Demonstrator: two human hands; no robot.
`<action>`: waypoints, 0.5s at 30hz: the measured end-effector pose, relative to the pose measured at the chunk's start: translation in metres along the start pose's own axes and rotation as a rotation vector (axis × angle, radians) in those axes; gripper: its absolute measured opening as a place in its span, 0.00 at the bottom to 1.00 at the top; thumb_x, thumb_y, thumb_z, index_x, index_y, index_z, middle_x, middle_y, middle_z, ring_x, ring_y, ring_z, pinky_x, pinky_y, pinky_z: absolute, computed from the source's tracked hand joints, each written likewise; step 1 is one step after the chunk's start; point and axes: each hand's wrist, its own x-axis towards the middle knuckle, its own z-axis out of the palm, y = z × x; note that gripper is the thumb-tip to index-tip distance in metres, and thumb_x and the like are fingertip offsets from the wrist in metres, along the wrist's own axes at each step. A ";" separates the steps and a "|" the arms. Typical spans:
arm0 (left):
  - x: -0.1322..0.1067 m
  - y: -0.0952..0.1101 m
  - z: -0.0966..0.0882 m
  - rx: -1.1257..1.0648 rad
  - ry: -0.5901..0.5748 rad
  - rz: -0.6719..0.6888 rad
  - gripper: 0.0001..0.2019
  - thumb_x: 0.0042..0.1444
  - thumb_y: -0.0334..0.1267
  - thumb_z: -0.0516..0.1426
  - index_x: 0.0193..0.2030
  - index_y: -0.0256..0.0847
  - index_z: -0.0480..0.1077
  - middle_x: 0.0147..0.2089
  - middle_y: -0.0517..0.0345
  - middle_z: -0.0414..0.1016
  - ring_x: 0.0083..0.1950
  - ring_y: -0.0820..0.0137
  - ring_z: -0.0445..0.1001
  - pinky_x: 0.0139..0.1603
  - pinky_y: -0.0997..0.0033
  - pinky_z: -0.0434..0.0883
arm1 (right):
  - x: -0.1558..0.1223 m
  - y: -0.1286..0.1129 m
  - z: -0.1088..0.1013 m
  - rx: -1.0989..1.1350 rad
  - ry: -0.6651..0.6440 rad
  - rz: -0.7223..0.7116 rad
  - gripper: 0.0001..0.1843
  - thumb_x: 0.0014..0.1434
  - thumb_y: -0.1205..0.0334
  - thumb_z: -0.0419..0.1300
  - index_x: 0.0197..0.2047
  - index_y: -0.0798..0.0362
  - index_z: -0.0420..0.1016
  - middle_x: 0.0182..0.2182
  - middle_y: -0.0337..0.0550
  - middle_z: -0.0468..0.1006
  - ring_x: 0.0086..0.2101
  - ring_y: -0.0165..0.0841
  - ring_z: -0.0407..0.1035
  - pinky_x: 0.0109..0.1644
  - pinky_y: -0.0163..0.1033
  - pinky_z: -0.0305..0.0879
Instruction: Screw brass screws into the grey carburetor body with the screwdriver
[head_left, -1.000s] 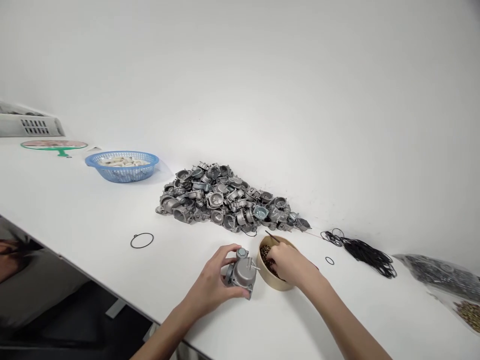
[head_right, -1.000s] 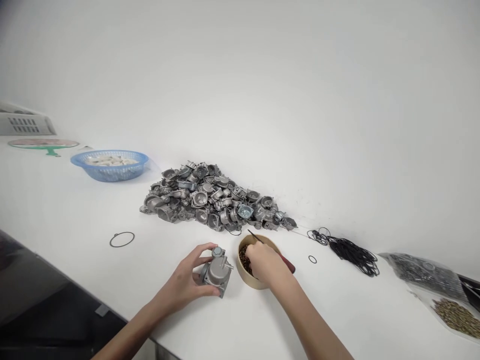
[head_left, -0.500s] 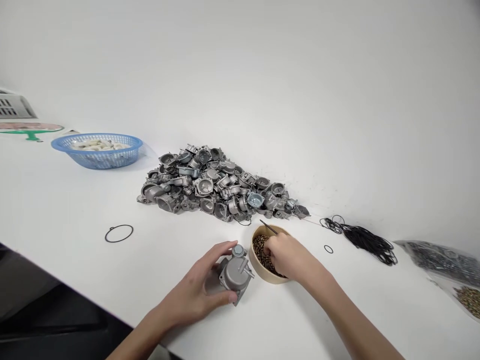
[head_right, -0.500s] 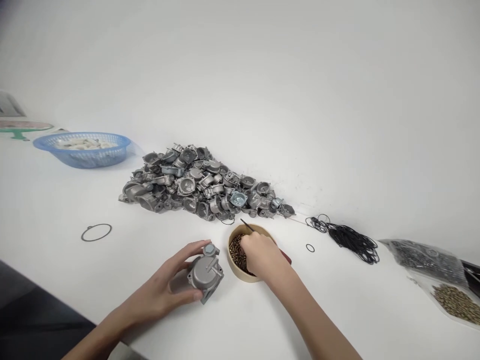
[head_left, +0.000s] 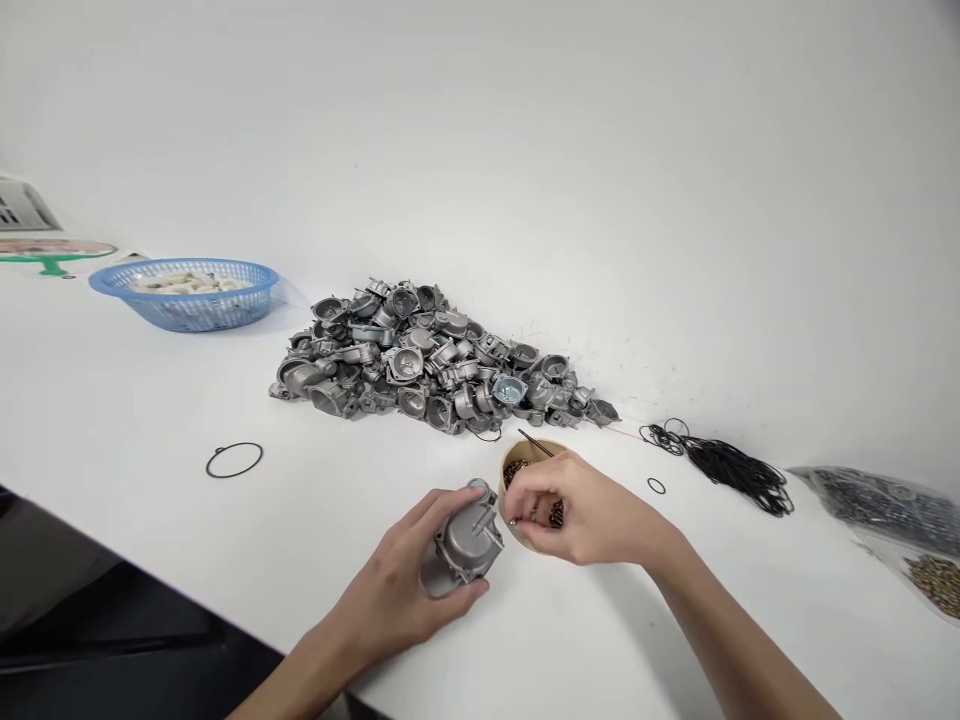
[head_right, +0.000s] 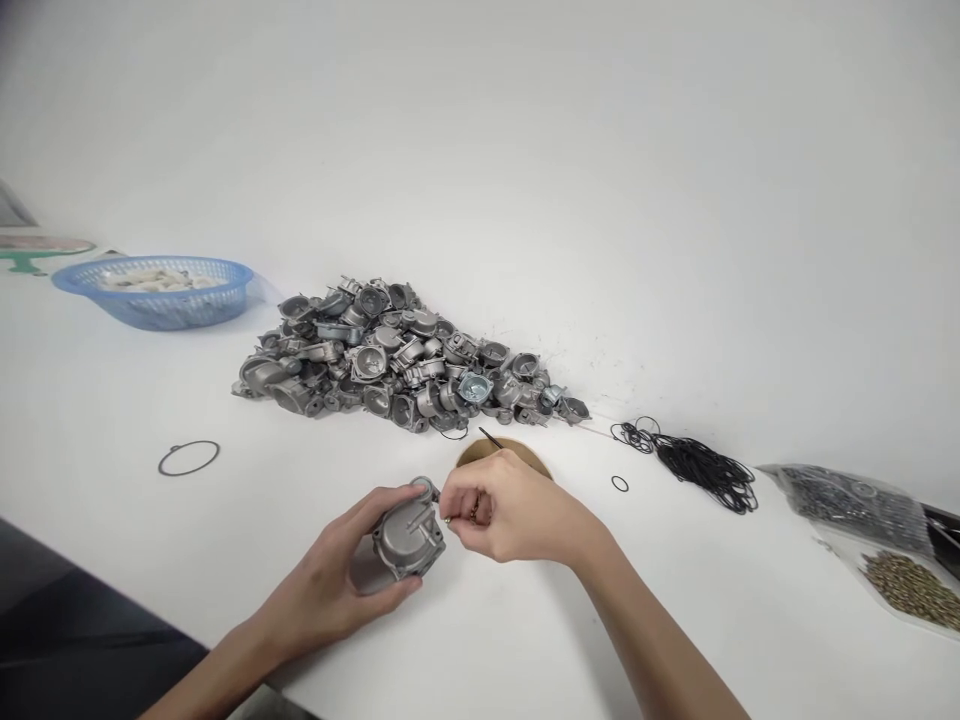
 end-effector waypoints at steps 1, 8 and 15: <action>0.000 0.000 0.000 -0.003 -0.002 0.002 0.37 0.58 0.36 0.66 0.73 0.58 0.61 0.68 0.53 0.71 0.68 0.53 0.72 0.69 0.54 0.72 | 0.001 0.001 0.003 0.021 -0.010 -0.011 0.06 0.57 0.70 0.63 0.36 0.50 0.80 0.30 0.37 0.80 0.28 0.29 0.72 0.32 0.33 0.69; 0.000 0.000 -0.001 -0.018 -0.010 0.010 0.38 0.59 0.36 0.67 0.72 0.62 0.59 0.69 0.58 0.70 0.68 0.57 0.72 0.68 0.59 0.72 | 0.009 0.012 0.013 0.045 -0.008 -0.051 0.07 0.57 0.71 0.64 0.37 0.50 0.82 0.30 0.37 0.81 0.28 0.29 0.74 0.32 0.32 0.70; 0.001 0.000 -0.002 -0.005 0.017 0.019 0.37 0.57 0.36 0.68 0.72 0.58 0.63 0.67 0.55 0.73 0.67 0.55 0.74 0.68 0.56 0.73 | 0.009 0.010 0.010 -0.020 -0.011 -0.069 0.07 0.58 0.71 0.66 0.35 0.50 0.84 0.30 0.39 0.86 0.31 0.32 0.78 0.36 0.34 0.72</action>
